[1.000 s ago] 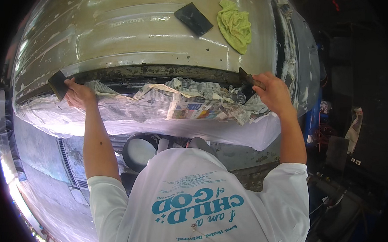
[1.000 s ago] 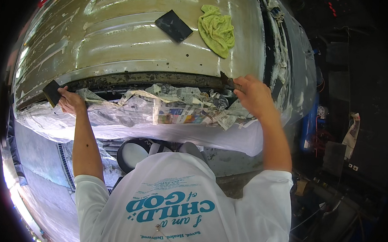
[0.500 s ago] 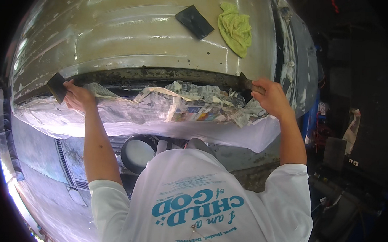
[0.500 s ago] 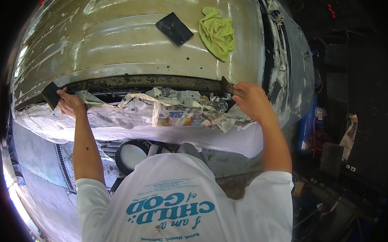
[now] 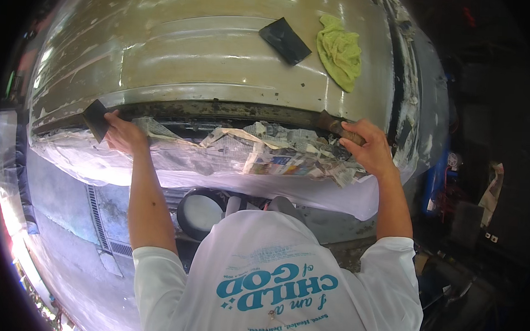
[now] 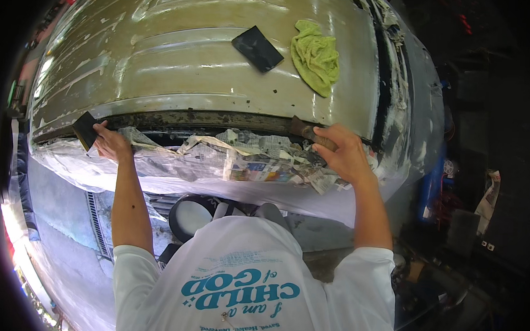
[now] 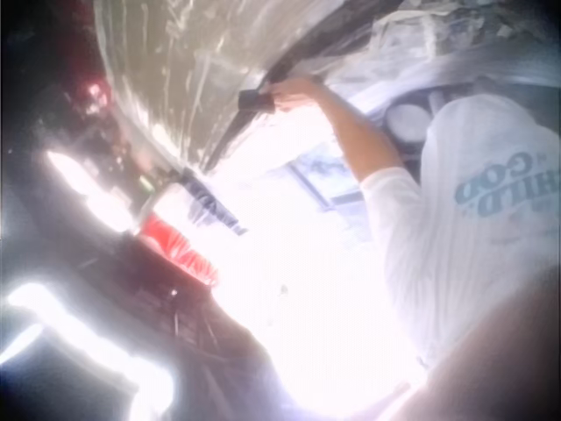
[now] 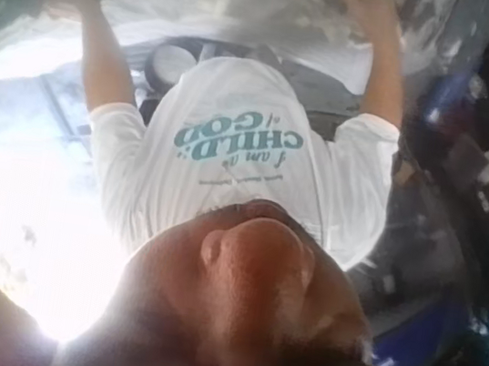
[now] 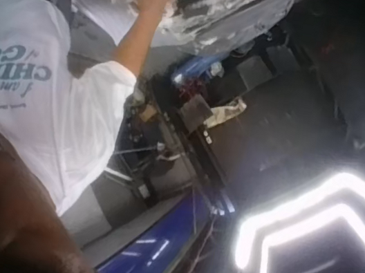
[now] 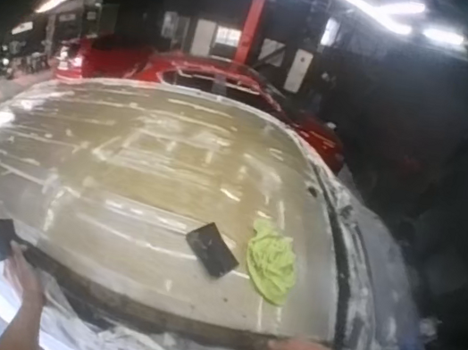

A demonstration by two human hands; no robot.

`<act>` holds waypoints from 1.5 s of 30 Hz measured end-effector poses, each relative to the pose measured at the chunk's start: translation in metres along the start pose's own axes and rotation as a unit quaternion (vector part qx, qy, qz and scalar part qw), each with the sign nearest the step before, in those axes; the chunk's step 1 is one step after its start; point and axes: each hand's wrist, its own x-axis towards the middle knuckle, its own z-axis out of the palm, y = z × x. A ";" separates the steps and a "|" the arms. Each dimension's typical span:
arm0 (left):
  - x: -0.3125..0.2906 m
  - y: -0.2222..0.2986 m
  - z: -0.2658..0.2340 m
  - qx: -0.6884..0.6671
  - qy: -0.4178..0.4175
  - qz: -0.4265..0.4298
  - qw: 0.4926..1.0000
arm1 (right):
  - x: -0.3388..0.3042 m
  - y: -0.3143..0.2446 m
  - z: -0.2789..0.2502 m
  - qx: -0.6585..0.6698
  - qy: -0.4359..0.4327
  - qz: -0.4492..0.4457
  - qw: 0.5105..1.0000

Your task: The person uses two scrapers to remove paint from the hood of a car. The car is masked with plastic and newspaper. The person repeatedly scrapes the surface, occasionally dipping the scrapers into a bucket of liquid.

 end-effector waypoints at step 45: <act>-0.011 0.000 -0.010 -0.040 -0.046 0.028 0.998 | 0.143 -0.201 0.141 0.083 -0.096 -0.093 0.987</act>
